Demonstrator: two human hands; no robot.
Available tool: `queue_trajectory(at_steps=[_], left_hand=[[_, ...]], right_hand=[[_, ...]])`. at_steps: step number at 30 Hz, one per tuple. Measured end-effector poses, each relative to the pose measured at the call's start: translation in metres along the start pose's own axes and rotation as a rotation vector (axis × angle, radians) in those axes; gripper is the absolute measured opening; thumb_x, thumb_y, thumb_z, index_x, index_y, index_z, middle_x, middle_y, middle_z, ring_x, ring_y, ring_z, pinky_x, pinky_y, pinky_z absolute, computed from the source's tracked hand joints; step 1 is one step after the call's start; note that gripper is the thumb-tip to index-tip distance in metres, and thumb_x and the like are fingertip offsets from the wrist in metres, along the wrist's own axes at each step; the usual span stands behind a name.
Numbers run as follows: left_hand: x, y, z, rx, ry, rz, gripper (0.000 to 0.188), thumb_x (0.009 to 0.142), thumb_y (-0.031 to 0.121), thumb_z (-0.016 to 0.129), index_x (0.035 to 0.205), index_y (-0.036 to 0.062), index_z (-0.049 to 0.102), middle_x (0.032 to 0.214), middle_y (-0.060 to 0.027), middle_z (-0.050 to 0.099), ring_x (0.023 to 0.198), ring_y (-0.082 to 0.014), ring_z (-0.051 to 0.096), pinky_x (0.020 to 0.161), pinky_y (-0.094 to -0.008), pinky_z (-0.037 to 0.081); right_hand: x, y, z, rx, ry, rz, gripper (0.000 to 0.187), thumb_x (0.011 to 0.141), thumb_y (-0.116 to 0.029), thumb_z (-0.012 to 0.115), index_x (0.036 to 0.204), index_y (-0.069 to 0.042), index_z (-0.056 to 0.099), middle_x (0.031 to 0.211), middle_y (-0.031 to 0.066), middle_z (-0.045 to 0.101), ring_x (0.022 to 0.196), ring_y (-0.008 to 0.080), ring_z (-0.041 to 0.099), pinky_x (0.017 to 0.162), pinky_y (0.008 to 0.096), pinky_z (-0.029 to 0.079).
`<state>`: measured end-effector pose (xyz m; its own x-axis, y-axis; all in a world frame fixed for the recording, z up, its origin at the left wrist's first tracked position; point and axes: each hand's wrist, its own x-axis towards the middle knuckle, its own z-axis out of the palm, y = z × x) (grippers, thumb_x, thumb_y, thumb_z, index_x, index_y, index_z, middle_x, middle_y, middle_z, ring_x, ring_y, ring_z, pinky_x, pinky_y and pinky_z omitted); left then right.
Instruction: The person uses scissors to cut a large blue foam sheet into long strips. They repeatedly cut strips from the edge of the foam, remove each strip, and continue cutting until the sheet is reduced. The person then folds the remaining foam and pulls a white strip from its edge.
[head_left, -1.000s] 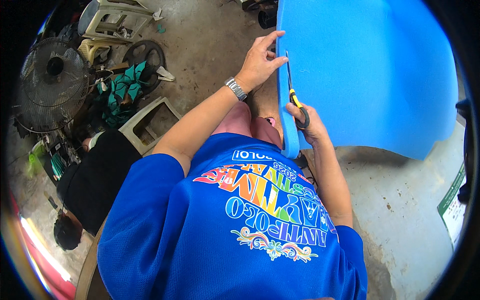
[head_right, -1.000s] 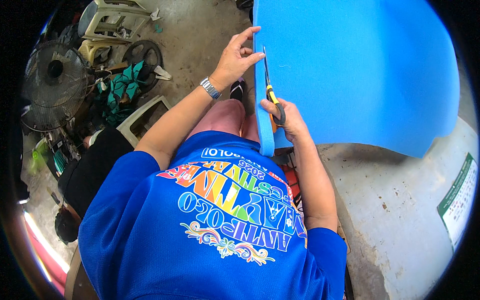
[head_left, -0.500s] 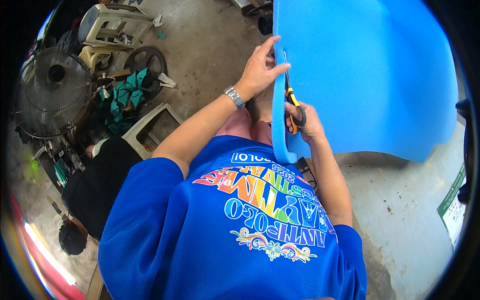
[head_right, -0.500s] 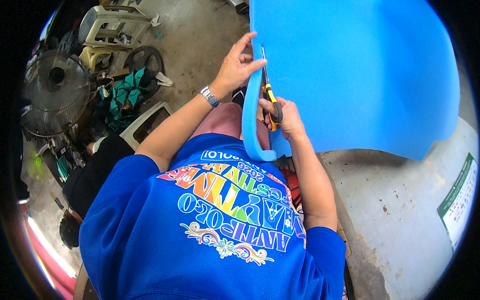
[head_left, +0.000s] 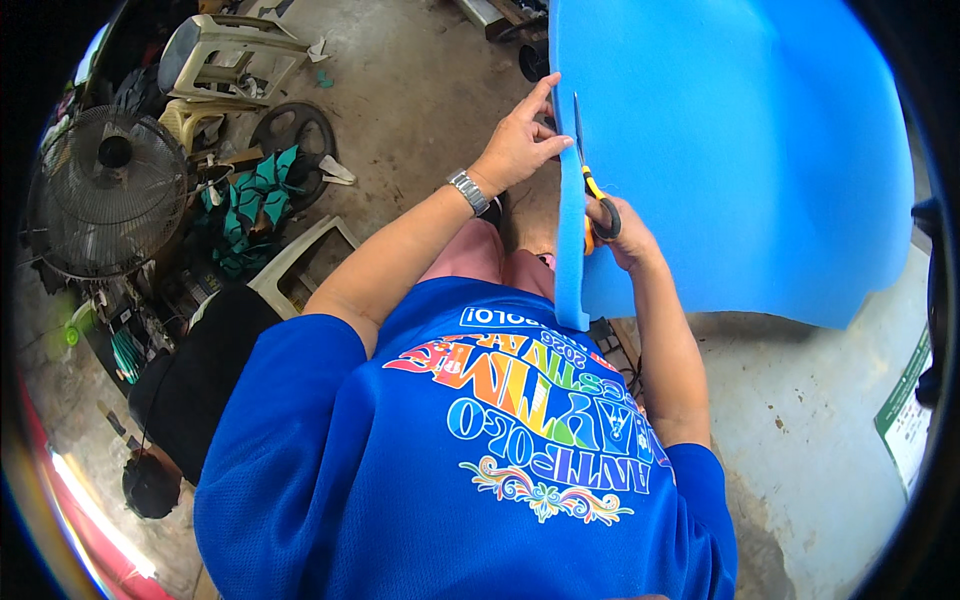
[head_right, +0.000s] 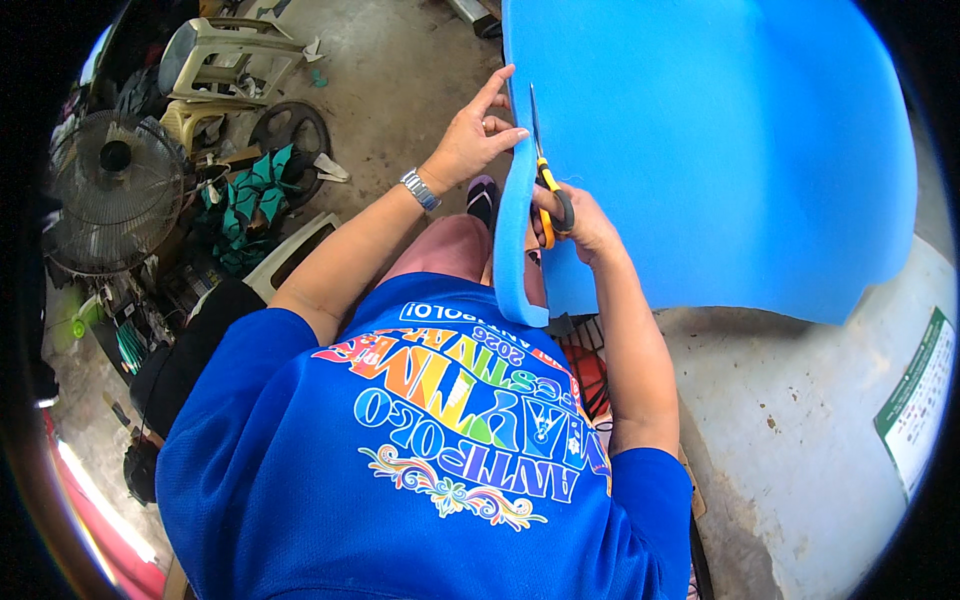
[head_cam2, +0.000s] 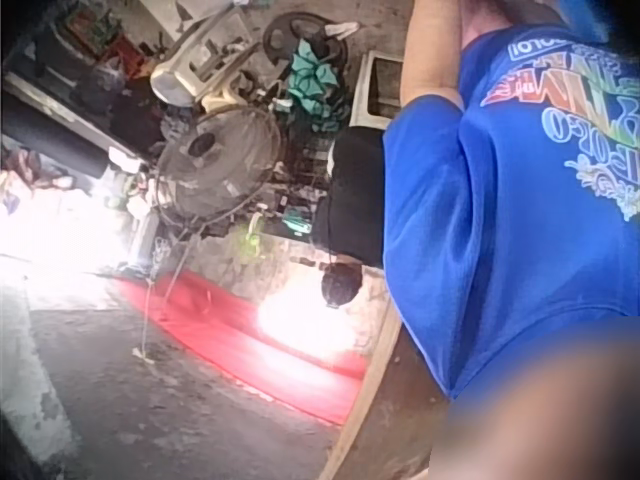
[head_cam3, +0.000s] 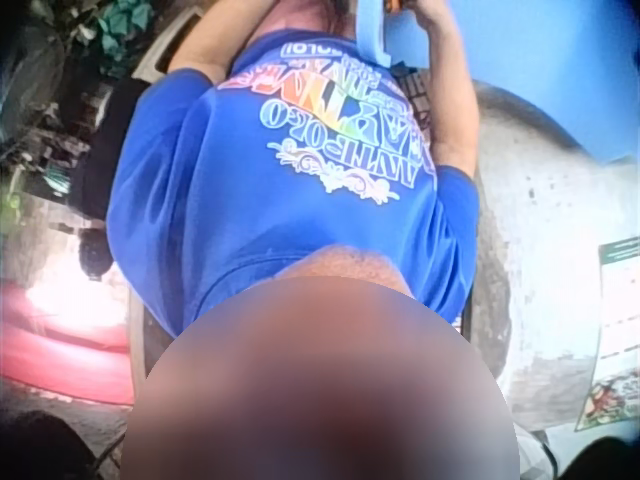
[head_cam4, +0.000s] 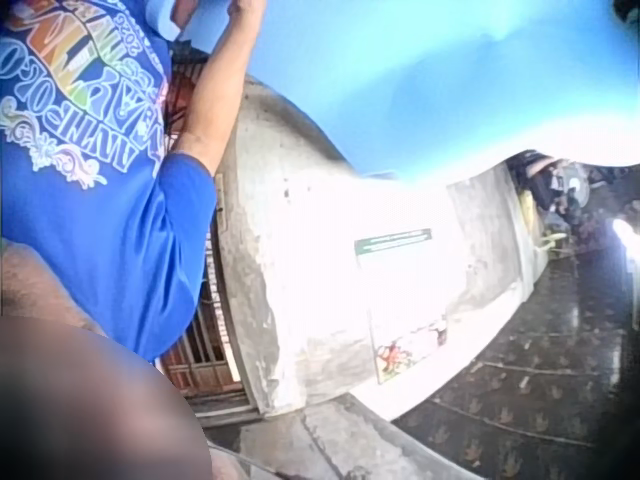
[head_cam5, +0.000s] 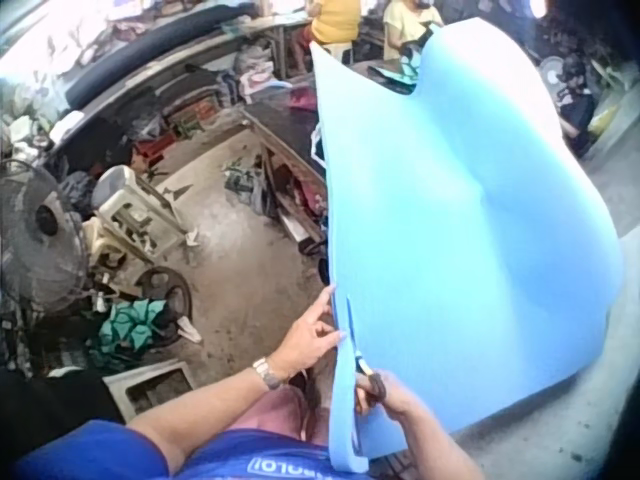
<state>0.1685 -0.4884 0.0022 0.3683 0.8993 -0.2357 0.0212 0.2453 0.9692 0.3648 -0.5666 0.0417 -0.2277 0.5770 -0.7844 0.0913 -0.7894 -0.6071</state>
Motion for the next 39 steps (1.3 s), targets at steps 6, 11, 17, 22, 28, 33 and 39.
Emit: queue_trajectory(at_steps=[6, 11, 17, 22, 28, 33, 39], left_hand=[[0.009, 0.004, 0.001, 0.134, 0.157, 0.118, 0.088, 0.081, 0.004, 0.076, 0.153, 0.0175, 0.028, 0.128, -0.0157, 0.045, 0.095, -0.0193, 0.068, 0.076, -0.0298, 0.061], [0.015, 0.004, -0.002, 0.218, 0.033, 0.144, 0.084, 0.082, 0.002, 0.076, 0.152, 0.0167, 0.033, 0.135, -0.0132, 0.038, 0.097, -0.0184, 0.065, 0.080, -0.0285, 0.061], [0.013, -0.003, -0.007, 0.068, 0.033, 0.123, 0.083, 0.082, 0.003, 0.076, 0.152, 0.0175, 0.034, 0.137, -0.0129, 0.037, 0.098, -0.0180, 0.065, 0.084, -0.0285, 0.060], [0.013, -0.002, -0.003, 0.112, 0.064, 0.056, 0.080, 0.083, 0.004, 0.076, 0.152, 0.0157, 0.035, 0.140, -0.0134, 0.035, 0.101, -0.0198, 0.066, 0.086, -0.0298, 0.059], [0.027, 0.012, -0.007, 0.191, 0.217, 0.163, 0.076, 0.083, 0.007, 0.077, 0.149, 0.0131, 0.039, 0.140, -0.0156, 0.038, 0.098, -0.0222, 0.068, 0.083, -0.0295, 0.059], [0.024, 0.005, -0.011, 0.120, 0.151, 0.119, 0.080, 0.083, 0.004, 0.075, 0.152, 0.0131, 0.035, 0.139, -0.0132, 0.040, 0.095, -0.0184, 0.067, 0.080, -0.0294, 0.059], [0.018, 0.000, -0.013, -0.054, 0.080, 0.086, 0.080, 0.086, 0.001, 0.072, 0.154, 0.0113, 0.030, 0.135, -0.0109, 0.040, 0.096, -0.0143, 0.064, 0.084, -0.0269, 0.057]], right_hand=[[-0.002, 0.016, 0.010, -0.110, 0.146, -0.066, 0.039, 0.086, -0.042, 0.073, 0.100, -0.006, 0.068, 0.074, -0.0037, 0.059, 0.057, 0.0057, 0.052, 0.050, 0.0238, 0.039], [-0.010, -0.002, 0.003, 0.010, 0.018, -0.018, 0.047, 0.083, -0.055, 0.072, 0.092, -0.009, 0.066, 0.072, -0.0004, 0.059, 0.064, 0.0090, 0.055, 0.055, 0.0237, 0.039], [0.018, -0.030, -0.007, -0.144, -0.096, 0.035, 0.060, 0.080, -0.068, 0.065, 0.088, -0.009, 0.063, 0.068, 0.0029, 0.061, 0.060, 0.0131, 0.059, 0.052, 0.0241, 0.035], [0.016, -0.010, -0.003, 0.036, -0.004, -0.013, 0.045, 0.081, -0.048, 0.078, 0.086, -0.005, 0.063, 0.063, 0.0038, 0.060, 0.048, 0.0116, 0.054, 0.044, 0.0248, 0.042], [0.009, -0.007, -0.007, 0.058, -0.028, -0.106, 0.046, 0.082, -0.050, 0.075, 0.089, -0.006, 0.063, 0.067, 0.0038, 0.061, 0.053, 0.0122, 0.057, 0.047, 0.0249, 0.043], [0.020, -0.029, -0.019, -0.049, -0.152, 0.010, 0.056, 0.079, -0.062, 0.072, 0.090, -0.008, 0.063, 0.070, 0.0054, 0.062, 0.058, 0.0154, 0.059, 0.053, 0.0285, 0.045], [0.032, -0.033, -0.015, -0.046, -0.155, 0.023, 0.056, 0.079, -0.062, 0.072, 0.087, -0.007, 0.064, 0.072, 0.0045, 0.062, 0.058, 0.0144, 0.058, 0.053, 0.0289, 0.045]])
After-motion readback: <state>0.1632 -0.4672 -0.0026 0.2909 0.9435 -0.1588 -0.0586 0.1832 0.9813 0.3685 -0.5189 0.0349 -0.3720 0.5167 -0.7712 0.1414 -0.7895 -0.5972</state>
